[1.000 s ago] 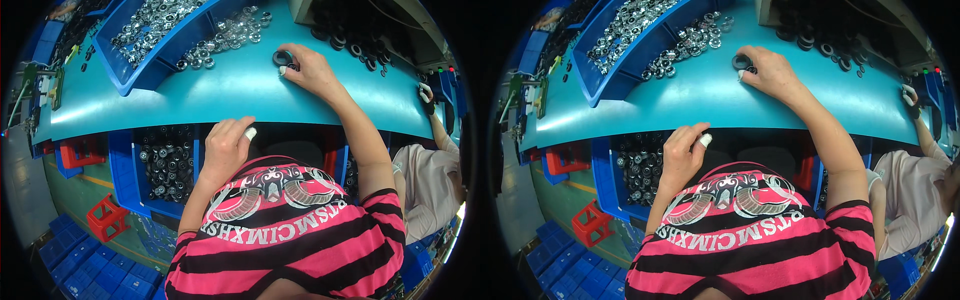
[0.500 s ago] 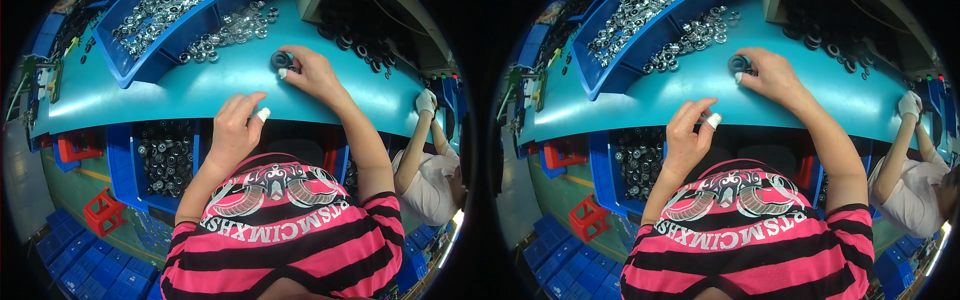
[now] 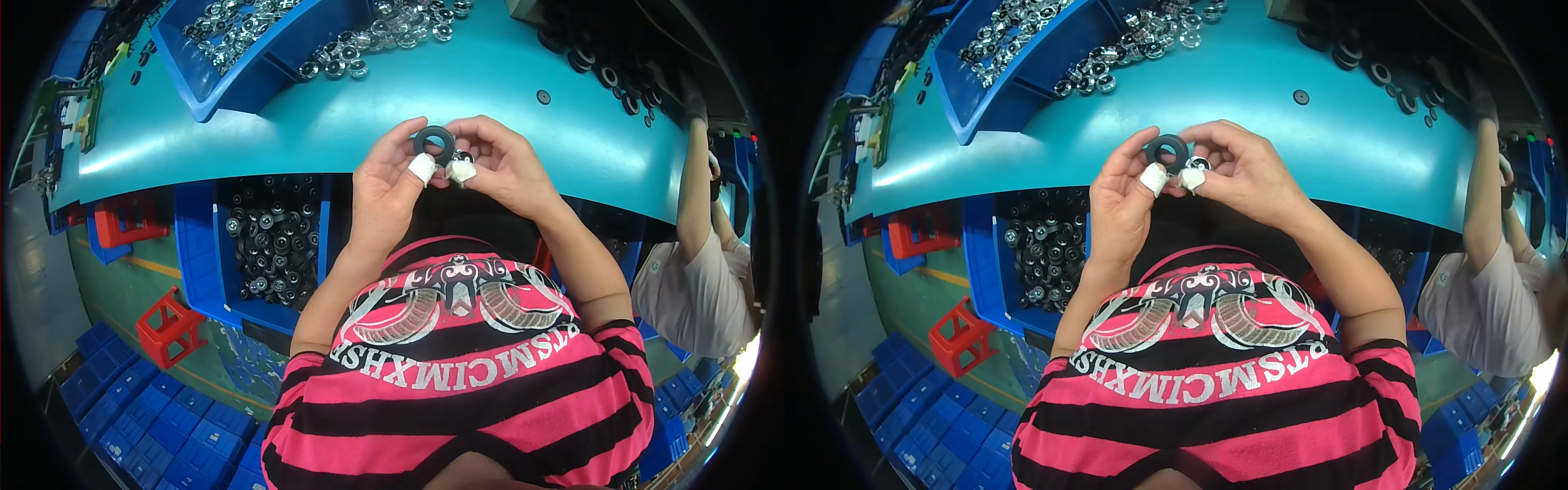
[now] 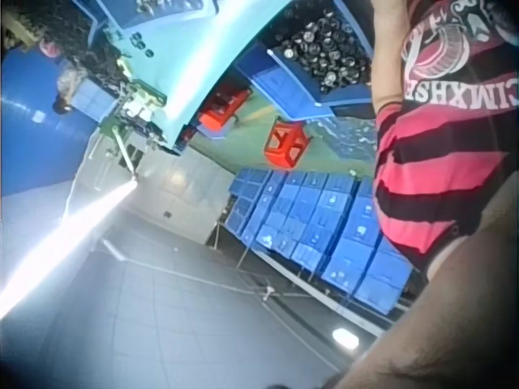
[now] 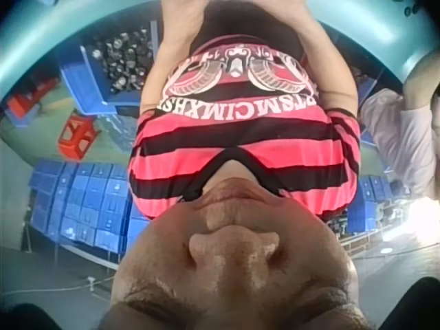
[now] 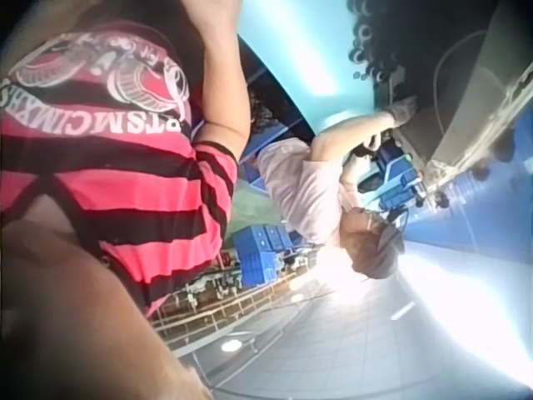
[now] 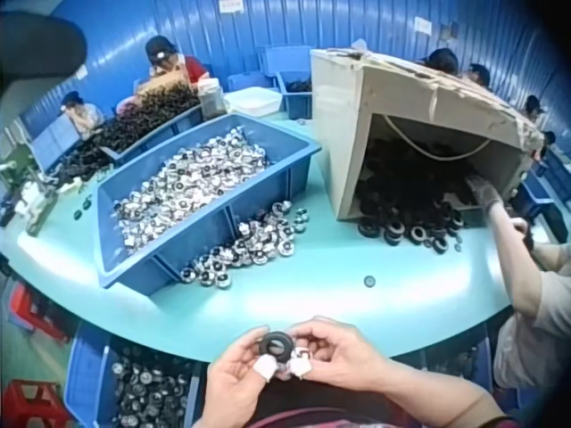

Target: Assembling small black and white plastic components together at an industrial workbench.

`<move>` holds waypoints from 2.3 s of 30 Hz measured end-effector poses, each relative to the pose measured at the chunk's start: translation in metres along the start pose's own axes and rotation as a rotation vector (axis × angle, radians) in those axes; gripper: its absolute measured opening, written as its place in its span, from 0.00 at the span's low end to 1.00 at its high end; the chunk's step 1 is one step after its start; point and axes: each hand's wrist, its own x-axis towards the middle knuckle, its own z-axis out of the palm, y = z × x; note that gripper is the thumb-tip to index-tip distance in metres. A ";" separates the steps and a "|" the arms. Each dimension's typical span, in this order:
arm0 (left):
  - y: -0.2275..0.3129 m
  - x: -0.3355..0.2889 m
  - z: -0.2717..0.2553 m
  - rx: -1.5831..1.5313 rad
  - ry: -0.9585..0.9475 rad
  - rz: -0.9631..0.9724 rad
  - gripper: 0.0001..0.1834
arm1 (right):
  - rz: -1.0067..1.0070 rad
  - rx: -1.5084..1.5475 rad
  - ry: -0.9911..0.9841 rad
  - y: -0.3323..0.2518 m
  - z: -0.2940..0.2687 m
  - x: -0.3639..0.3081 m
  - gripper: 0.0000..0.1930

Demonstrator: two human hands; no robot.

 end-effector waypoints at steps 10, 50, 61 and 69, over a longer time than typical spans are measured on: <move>-0.004 -0.007 -0.007 0.536 -0.017 0.209 0.27 | 0.021 0.018 -0.030 0.021 -0.001 -0.005 0.14; -0.019 -0.008 -0.028 -0.497 -0.221 -0.158 0.31 | -0.090 0.067 0.139 -0.010 0.011 -0.018 0.16; -0.010 -0.014 -0.008 -0.023 -0.122 -0.080 0.28 | -0.441 -0.569 0.239 -0.019 0.022 -0.015 0.18; -0.003 -0.011 0.009 0.185 -0.075 -0.007 0.19 | -0.505 -0.665 0.219 -0.019 0.031 -0.012 0.22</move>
